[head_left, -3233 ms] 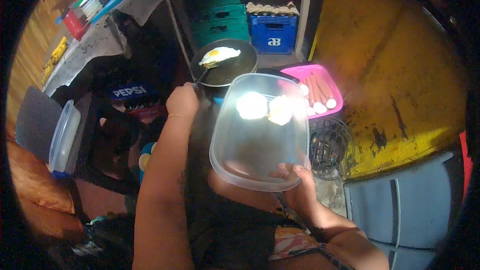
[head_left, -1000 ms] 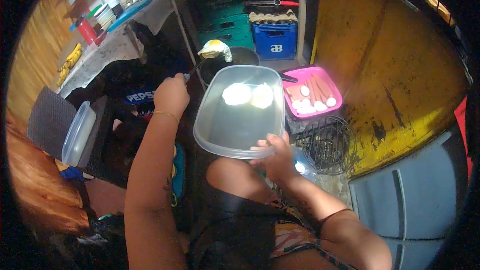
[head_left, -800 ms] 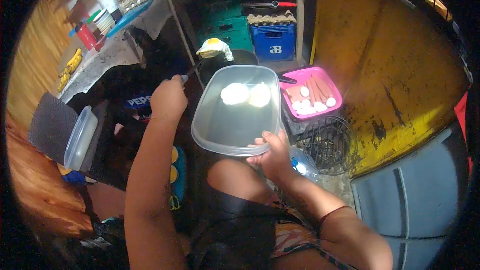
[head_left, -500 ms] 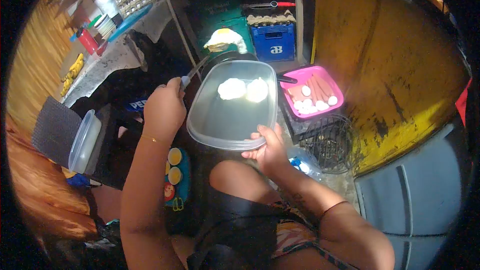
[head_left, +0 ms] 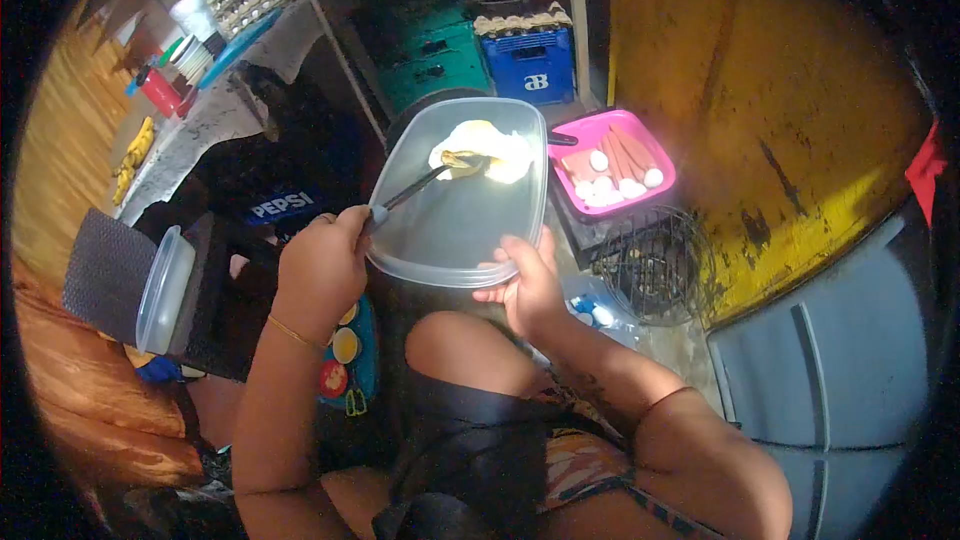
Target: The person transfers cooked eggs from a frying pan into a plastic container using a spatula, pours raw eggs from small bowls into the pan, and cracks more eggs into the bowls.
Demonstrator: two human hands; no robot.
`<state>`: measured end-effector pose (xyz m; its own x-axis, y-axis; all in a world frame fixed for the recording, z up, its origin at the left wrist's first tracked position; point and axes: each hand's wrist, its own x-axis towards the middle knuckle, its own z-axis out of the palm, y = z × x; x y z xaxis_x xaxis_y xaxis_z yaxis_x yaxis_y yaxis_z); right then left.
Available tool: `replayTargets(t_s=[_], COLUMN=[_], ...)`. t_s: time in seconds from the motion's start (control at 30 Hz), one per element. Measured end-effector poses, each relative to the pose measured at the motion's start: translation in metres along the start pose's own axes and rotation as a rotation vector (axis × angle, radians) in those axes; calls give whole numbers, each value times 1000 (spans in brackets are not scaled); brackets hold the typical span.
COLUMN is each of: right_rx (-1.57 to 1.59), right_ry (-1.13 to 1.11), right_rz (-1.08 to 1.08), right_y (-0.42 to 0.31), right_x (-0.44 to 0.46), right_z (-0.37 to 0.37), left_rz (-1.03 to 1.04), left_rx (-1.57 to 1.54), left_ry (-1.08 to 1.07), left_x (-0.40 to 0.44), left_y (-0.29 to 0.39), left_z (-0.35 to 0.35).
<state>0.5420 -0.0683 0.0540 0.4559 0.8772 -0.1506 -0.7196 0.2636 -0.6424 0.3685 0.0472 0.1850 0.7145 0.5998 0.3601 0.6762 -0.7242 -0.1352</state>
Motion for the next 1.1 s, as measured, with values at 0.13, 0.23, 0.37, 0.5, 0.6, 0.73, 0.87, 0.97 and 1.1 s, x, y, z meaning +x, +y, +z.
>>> replayTargets(t_s=[0.13,0.23,0.37,0.5,0.6,0.73,0.87,0.97,1.1], right_rx=[-15,-11,-26,-15,3,-17,-60,-70,-96], right_ry=[-12,-37,-28,-37,-28,-22,-15,-1,21], right_rz=[-32,-56,-64,-87,-73,-81,-87,-80,-67], right_y=[4,7,7,9,8,6,3,3,0], right_x=[1,1,1,2,1,-4,-4,-4,-8], right_z=[-5,-9,-10,-13,-12,-13,-13,-14,-7], left_rz=[62,86,107,132,111,102,41,24,78], left_rx=[133,223,388,413,402,364,378,399,450], left_ry=[48,34,40,111,118,203,151,167,262], left_x=[2,3,3,4,5,1,-4,-8,-16], left_y=[4,7,21,27,32,29,30,30,30], left_z=[-5,-6,-12,-11,-13,-6,-2,3,21])
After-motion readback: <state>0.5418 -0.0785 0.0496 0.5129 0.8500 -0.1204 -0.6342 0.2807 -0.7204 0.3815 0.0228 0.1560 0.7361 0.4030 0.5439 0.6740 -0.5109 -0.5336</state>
